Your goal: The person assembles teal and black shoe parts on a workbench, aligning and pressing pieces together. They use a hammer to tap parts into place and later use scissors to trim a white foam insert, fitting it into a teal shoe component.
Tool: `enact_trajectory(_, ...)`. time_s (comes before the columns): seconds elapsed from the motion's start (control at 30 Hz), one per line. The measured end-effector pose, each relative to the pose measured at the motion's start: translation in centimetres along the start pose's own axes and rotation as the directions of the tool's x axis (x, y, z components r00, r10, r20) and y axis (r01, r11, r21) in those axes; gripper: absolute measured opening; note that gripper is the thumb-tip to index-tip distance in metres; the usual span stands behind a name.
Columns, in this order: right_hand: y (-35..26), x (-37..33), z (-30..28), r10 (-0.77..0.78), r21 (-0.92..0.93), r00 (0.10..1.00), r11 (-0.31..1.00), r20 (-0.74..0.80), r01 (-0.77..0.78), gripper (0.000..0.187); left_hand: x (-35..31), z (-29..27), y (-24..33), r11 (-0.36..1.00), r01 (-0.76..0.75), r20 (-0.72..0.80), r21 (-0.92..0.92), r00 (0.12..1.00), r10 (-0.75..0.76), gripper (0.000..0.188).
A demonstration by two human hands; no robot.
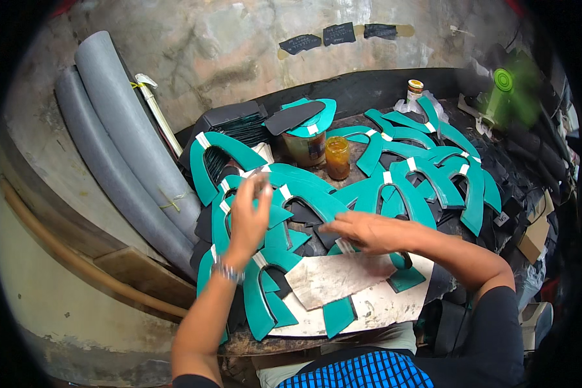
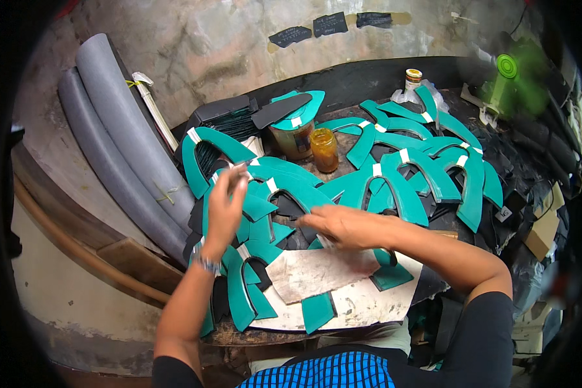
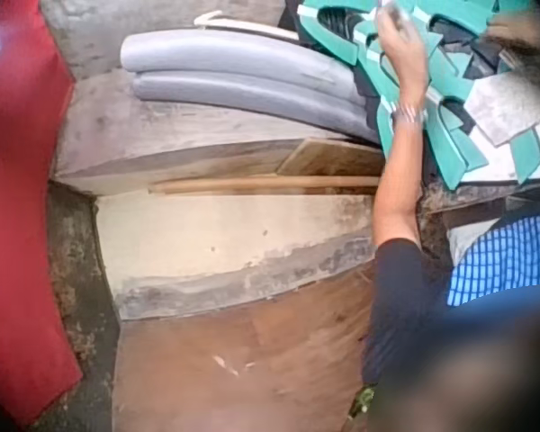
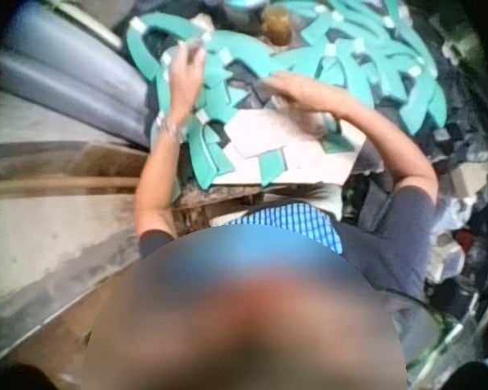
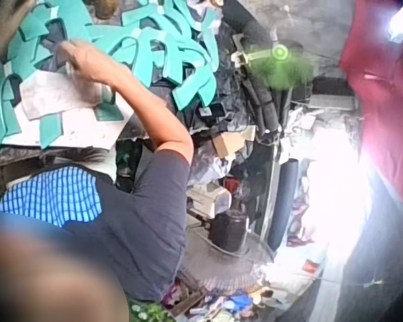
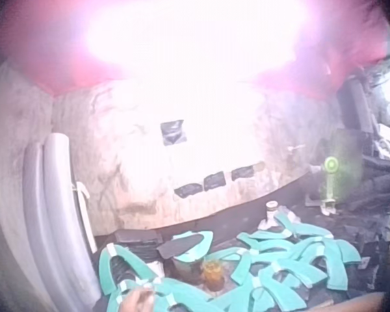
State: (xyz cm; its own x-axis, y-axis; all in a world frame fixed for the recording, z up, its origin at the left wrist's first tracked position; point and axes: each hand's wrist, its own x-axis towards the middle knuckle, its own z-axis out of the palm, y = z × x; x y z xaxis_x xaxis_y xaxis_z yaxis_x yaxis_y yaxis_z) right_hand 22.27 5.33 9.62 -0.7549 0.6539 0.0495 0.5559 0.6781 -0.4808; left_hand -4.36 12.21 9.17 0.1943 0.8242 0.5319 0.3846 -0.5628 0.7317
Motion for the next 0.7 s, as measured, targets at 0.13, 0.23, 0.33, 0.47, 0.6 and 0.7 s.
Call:
enact_trajectory(0.13, 2.9, 2.9, -1.0, 0.1, 0.04, 0.977, 0.995, -0.191, -0.094, 0.038, 10.7, 2.6, -5.6, 0.592, 0.45, 0.156, -0.668, 0.863, -0.48, 0.03)
enact_trajectory(0.23, 6.1, 4.8, -2.6, 0.027, 0.052, 0.848, 0.999, -0.529, 0.001, 0.035, 15.6, 4.2, -8.2, 0.577, 0.525, 0.148, -0.626, 0.806, -0.573, 0.022)
enact_trajectory(0.33, 9.7, 6.8, -5.1, 0.216, 0.185, 0.675, 0.976, -0.705, -0.119, 0.044, 17.4, 5.1, -8.9, 0.609, 0.565, 0.153, -0.557, 0.79, -0.593, 0.019)
enact_trajectory(0.47, 14.0, 10.6, -8.5, 0.632, 0.705, 0.467, 0.708, -0.618, -0.025, 0.067, 17.2, 5.6, -7.9, 0.612, 0.556, 0.075, -0.563, 0.771, -0.632, 0.016)
enact_trajectory(0.6, 16.8, 13.4, -9.9, 0.792, 0.89, 0.422, 0.445, -0.442, 0.098, 0.092, 16.2, 4.6, -6.1, 0.564, 0.441, 0.077, -0.698, 0.83, -0.552, 0.016)
enact_trajectory(0.7, 18.5, 15.2, -10.0, 0.792, 0.852, 0.34, 0.521, -0.507, 0.058, 0.096, 14.4, 2.1, -4.6, 0.518, 0.335, 0.077, -0.787, 0.886, -0.457, 0.026)
